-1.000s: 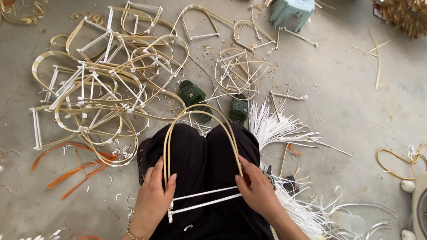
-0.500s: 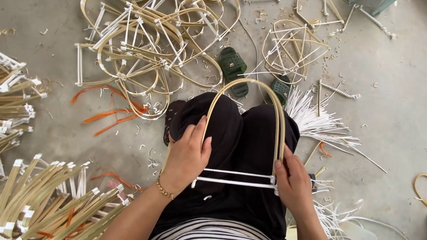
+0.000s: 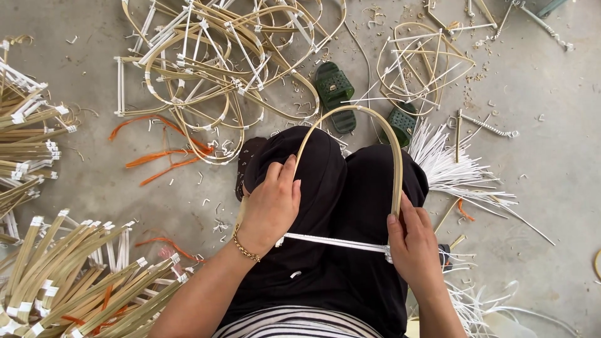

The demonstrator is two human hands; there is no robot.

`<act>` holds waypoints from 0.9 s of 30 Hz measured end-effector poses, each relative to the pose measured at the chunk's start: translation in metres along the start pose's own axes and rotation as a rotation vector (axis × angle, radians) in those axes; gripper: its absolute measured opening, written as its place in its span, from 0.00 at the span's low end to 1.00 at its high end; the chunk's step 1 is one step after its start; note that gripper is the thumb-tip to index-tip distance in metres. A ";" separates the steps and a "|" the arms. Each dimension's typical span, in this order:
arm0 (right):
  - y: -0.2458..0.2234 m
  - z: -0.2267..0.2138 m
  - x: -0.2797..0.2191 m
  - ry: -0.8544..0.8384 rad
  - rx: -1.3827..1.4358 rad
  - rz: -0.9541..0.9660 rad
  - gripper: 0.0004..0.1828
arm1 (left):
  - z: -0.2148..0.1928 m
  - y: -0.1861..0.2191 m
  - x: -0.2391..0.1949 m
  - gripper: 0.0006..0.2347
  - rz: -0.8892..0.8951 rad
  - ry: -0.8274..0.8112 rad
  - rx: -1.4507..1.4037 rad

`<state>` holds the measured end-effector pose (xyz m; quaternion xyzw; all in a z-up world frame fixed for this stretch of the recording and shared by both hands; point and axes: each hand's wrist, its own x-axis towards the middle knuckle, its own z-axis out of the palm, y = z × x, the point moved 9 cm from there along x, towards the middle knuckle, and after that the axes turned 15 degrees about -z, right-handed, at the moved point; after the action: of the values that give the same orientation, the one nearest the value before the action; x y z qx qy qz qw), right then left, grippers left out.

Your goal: Bending bamboo strips and securing them with plastic ties to create rounded frame components for furniture.

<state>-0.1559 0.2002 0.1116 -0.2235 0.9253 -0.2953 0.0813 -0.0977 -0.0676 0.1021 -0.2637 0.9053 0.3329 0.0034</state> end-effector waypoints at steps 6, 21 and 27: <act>0.002 0.000 0.003 -0.029 0.017 0.010 0.29 | -0.001 0.002 0.000 0.19 0.009 0.024 0.015; 0.001 -0.004 0.008 -0.060 0.115 -0.083 0.30 | -0.004 0.005 -0.003 0.18 0.068 0.104 0.027; -0.001 -0.007 0.006 -0.106 0.171 -0.123 0.32 | -0.003 0.006 -0.005 0.20 0.066 0.078 0.029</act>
<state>-0.1633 0.2002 0.1175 -0.2875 0.8758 -0.3652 0.1306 -0.0962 -0.0632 0.1093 -0.2463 0.9178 0.3090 -0.0390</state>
